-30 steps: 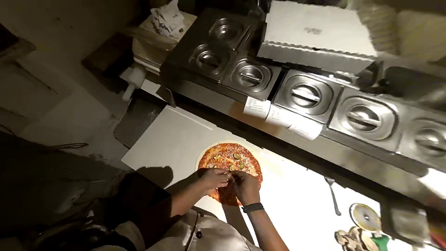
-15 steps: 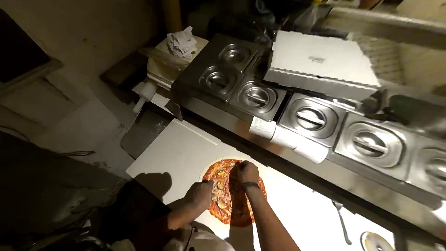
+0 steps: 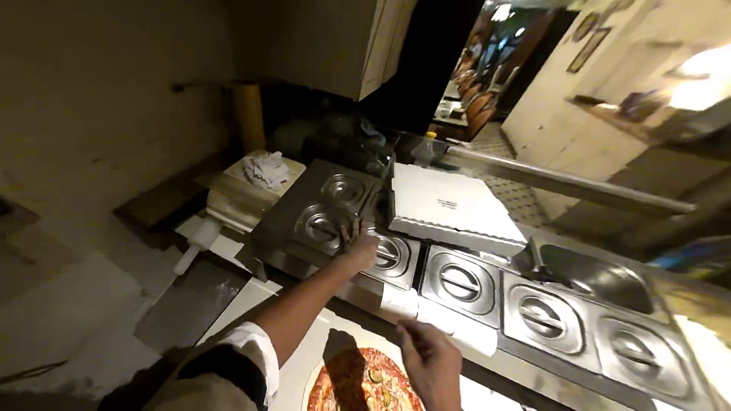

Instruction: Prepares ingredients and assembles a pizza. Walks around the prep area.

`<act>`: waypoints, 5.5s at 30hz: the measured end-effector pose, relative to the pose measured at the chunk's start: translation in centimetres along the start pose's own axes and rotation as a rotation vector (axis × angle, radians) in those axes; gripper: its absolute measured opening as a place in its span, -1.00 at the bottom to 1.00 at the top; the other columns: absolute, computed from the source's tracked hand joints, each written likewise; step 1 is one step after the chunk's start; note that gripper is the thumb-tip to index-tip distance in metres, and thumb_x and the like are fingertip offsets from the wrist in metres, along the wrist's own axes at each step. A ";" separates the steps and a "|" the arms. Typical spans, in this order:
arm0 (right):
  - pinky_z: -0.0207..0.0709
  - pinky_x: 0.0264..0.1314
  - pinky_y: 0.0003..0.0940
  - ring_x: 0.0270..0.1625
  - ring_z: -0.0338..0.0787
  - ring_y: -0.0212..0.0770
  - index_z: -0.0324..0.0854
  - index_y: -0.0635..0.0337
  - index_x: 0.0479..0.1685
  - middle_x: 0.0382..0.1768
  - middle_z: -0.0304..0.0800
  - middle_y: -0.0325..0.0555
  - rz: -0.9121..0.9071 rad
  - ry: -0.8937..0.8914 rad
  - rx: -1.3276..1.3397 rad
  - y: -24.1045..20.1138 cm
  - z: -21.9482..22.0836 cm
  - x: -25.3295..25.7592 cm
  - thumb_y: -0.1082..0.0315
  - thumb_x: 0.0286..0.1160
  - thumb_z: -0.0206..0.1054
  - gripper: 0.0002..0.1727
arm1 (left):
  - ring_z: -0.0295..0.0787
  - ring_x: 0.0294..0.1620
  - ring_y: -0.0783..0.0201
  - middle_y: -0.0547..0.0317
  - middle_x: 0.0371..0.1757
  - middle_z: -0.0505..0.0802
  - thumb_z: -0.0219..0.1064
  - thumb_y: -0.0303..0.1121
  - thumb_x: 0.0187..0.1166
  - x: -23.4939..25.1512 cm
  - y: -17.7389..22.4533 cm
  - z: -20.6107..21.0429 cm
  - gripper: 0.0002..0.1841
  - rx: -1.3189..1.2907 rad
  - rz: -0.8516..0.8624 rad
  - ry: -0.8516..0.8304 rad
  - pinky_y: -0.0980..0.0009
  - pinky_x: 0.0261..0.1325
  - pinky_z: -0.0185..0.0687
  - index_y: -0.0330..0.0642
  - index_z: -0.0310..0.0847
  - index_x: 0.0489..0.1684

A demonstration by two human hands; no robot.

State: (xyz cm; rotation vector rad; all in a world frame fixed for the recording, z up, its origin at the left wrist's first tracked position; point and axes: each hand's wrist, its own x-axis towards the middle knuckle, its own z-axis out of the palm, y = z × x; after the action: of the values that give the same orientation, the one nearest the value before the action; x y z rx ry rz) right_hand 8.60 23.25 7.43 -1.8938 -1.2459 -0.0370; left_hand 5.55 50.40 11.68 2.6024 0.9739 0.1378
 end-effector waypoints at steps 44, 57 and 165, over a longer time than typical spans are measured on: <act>0.56 0.36 0.33 0.22 0.79 0.31 0.81 0.27 0.09 0.07 0.84 0.31 0.252 -0.216 -0.090 2.3 8.7 20.8 0.16 0.55 0.46 -0.64 | 0.31 0.73 -0.19 -0.16 0.79 0.33 0.49 -0.29 0.55 -7.1 -7.4 -8.1 -0.84 -0.157 -0.112 0.037 -0.12 0.63 0.39 -0.08 0.80 -0.02; 0.56 -0.49 -0.46 -0.46 0.68 -0.37 0.67 0.27 0.01 -0.26 0.83 -0.12 0.686 -0.070 0.941 0.7 -0.2 1.6 0.25 0.83 -0.02 -0.64 | 0.10 0.80 -0.33 -0.16 0.84 0.24 0.50 -0.33 0.50 -2.6 -1.7 -2.1 -0.82 -0.155 0.028 0.025 -0.23 0.71 0.23 -0.11 0.82 -0.01; 0.66 0.09 0.17 -0.13 0.83 0.05 0.77 0.28 -0.08 -0.26 0.82 0.11 0.574 -0.529 0.026 11.7 2.0 -15.1 0.07 0.86 0.10 -0.54 | 0.72 -0.40 0.27 0.00 -0.19 0.79 0.00 0.02 0.88 -21.8 5.5 24.0 -0.49 -0.983 -0.222 -0.621 0.34 -0.26 0.70 -0.26 0.48 0.43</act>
State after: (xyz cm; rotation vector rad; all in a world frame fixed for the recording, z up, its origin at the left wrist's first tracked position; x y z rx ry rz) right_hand 9.20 11.64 -7.87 -2.2492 -0.9616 0.8227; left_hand -2.49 25.22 -7.95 1.4799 0.6893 -0.1973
